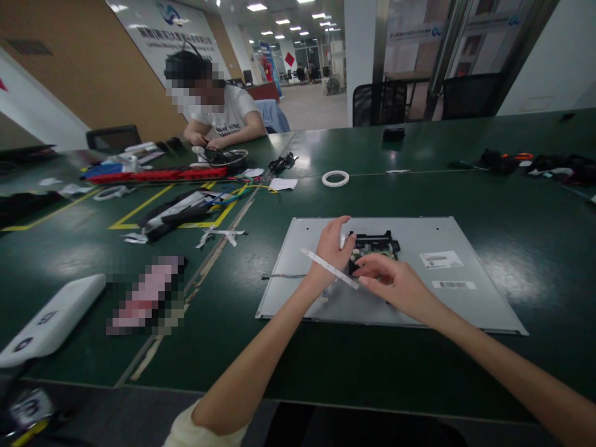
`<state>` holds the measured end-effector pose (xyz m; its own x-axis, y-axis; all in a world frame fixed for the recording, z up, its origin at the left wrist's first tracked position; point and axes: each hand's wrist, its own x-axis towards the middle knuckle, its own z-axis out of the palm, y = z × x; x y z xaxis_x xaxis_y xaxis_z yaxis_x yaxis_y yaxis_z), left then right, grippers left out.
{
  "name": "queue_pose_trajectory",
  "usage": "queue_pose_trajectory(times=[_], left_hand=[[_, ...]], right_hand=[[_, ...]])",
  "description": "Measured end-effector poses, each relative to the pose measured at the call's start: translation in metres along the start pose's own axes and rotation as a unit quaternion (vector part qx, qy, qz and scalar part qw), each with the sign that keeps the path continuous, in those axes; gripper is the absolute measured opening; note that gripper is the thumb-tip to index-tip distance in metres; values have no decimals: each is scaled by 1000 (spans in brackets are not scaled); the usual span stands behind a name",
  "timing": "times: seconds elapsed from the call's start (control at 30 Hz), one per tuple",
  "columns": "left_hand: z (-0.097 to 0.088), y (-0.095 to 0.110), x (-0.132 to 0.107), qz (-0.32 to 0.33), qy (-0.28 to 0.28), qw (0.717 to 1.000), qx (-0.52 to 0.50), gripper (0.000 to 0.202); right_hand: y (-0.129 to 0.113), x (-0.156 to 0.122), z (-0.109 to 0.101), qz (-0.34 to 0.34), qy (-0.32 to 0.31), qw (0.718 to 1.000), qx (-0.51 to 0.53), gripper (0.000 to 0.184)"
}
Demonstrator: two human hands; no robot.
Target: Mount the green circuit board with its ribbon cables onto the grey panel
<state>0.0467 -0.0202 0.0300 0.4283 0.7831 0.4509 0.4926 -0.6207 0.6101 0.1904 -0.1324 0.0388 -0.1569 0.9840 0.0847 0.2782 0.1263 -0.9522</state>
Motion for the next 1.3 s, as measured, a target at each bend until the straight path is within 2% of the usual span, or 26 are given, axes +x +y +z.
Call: queue_pose_trajectory(times=[0.13,0.23,0.37,0.5,0.57,0.73,0.83,1.0,1.17,1.3], left_hand=[[1,2,-2,18,11,1000,8,33],[3,5,-3,33,15,999,25,34],[3,3,-2,37,28,996,76,37],[-5,-5,1,28,31,991,129,34],[-10,-10,2,21,35,989,145,32],[-11,-16,0,6,39,985,169,34],[-6,-15,-2,11,33,980,194,35],[-2,-5,-5,32,13,973,228,35],[0,10,-4,41,-24,972,231,41],[9,20,1,62,-72,968,232,43]], right_hand=[[3,3,10,21,-19,999,47,34],[6,4,13,33,-17,995,87,29],[4,1,8,51,-3,991,126,22],[0,-4,-4,58,9,985,164,22],[1,-5,-14,45,39,983,174,21],[18,1,-49,38,214,958,187,22],[34,5,-62,63,257,949,170,25],[48,10,-64,114,242,950,159,31],[55,12,-63,117,229,957,136,33],[61,14,-63,118,227,956,145,32]])
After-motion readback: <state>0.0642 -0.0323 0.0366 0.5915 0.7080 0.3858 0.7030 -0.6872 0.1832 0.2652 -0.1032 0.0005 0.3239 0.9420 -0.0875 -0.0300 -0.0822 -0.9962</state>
